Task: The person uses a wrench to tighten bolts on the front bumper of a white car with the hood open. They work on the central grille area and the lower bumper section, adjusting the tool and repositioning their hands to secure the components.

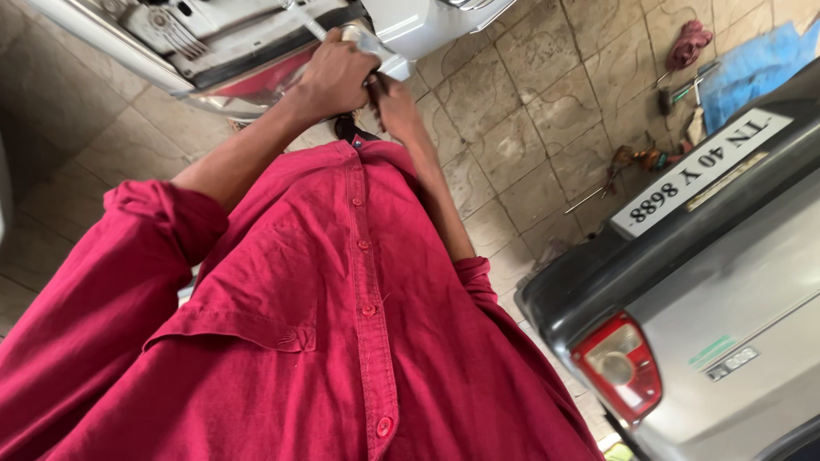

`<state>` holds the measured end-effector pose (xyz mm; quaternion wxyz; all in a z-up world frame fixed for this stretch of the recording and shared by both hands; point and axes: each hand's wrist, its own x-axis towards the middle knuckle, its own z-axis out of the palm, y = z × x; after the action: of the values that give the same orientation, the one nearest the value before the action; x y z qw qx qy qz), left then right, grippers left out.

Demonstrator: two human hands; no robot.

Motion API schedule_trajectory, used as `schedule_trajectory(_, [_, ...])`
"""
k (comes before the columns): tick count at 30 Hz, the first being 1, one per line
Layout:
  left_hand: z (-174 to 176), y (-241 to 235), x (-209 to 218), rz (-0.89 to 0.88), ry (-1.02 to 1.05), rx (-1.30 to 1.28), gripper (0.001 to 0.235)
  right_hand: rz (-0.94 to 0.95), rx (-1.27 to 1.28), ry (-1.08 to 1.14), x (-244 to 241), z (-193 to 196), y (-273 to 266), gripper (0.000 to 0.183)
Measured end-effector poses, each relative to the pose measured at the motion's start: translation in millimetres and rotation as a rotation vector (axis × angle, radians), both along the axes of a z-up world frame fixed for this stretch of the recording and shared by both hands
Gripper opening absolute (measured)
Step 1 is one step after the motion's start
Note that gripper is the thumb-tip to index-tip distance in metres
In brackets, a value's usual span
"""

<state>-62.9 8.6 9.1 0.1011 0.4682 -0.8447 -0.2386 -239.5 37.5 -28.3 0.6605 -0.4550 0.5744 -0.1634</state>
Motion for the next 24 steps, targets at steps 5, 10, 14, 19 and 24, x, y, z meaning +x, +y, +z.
schedule_trajectory(5, [-10,-34,-62,-0.025,0.010,-0.034,0.018,-0.094,-0.016,-0.073,-57,5,-22,0.033])
schedule_trajectory(10, [-24,-65,-101,-0.118,-0.054,-0.031,0.014,-0.159,0.016,-0.141,-95,-3,-39,0.033])
schedule_trajectory(14, [-32,-74,-104,-0.112,-0.065,0.008,0.016,-0.146,0.061,-0.134,-101,-11,-51,0.035])
schedule_trajectory(19, [-37,-70,-102,-0.061,-0.067,-0.003,0.014,-0.104,0.135,-0.113,-98,-12,-58,0.034])
schedule_trajectory(24, [-45,-72,-106,-0.015,0.035,-0.042,0.016,-0.033,0.098,-0.039,-107,1,-73,0.035])
